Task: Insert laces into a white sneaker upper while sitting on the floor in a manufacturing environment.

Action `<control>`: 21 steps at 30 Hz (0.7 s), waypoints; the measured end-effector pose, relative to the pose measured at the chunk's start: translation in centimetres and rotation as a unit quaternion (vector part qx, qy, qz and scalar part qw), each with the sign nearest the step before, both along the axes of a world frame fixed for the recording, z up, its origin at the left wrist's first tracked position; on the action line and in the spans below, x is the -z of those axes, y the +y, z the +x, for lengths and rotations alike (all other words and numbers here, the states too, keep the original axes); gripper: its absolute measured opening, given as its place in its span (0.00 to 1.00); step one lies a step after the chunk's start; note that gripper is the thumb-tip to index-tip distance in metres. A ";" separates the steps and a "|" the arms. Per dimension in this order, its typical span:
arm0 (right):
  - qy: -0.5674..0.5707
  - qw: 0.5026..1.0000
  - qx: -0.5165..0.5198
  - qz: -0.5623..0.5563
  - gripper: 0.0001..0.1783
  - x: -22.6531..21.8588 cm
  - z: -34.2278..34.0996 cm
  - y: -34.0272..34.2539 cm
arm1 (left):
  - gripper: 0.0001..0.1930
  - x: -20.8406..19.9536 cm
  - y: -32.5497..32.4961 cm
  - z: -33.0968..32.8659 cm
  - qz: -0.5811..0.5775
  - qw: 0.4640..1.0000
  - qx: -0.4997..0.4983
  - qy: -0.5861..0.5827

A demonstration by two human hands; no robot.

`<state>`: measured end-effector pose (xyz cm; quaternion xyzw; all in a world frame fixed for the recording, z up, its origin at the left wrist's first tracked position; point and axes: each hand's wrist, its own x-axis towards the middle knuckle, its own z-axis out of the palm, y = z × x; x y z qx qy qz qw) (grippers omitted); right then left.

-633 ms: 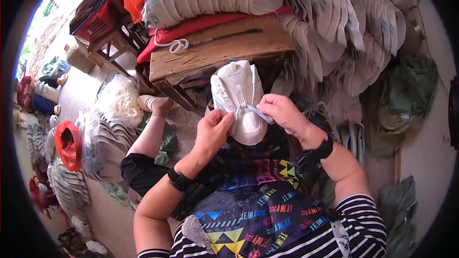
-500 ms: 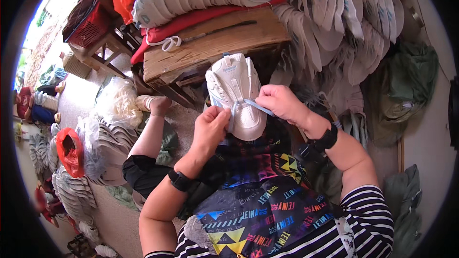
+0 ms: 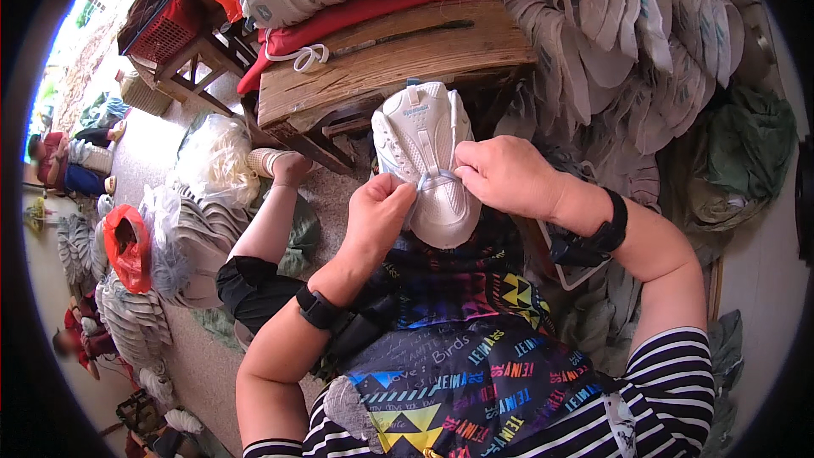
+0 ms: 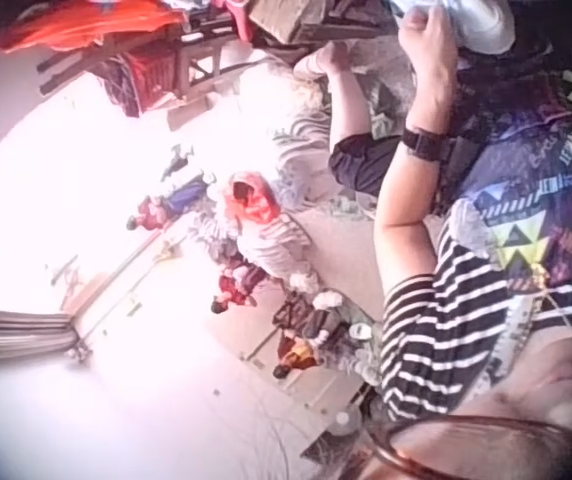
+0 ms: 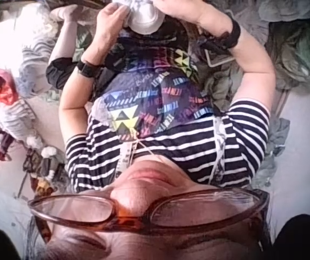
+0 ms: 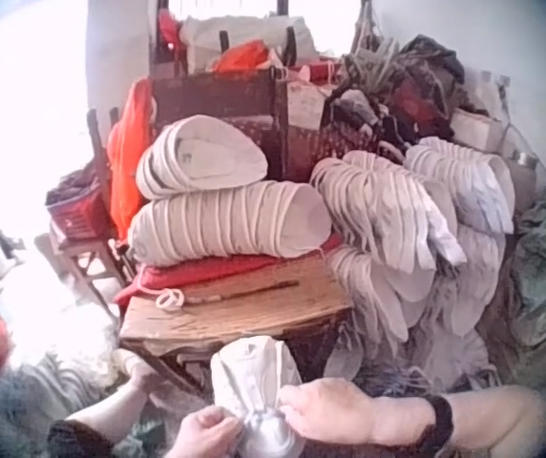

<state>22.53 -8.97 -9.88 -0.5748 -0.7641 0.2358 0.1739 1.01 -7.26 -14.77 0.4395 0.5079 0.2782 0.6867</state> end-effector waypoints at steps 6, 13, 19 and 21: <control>-0.053 0.995 -0.084 -0.001 0.08 -0.9 0.9 1.1 | 0.05 -2.5 0.2 0.5 0.346 0.885 0.120 0.286; -0.199 0.948 -0.207 0.134 0.10 -2.8 0.7 2.3 | 0.13 -6.1 3.0 -0.3 0.599 0.687 0.265 0.315; -0.093 0.961 -0.257 0.043 0.18 -3.8 1.0 4.3 | 0.19 -8.1 5.2 -0.6 0.560 0.649 0.367 0.361; -0.091 0.960 -0.265 0.027 0.20 -3.4 0.9 4.6 | 0.14 -7.7 5.8 -0.8 0.523 0.668 0.401 0.347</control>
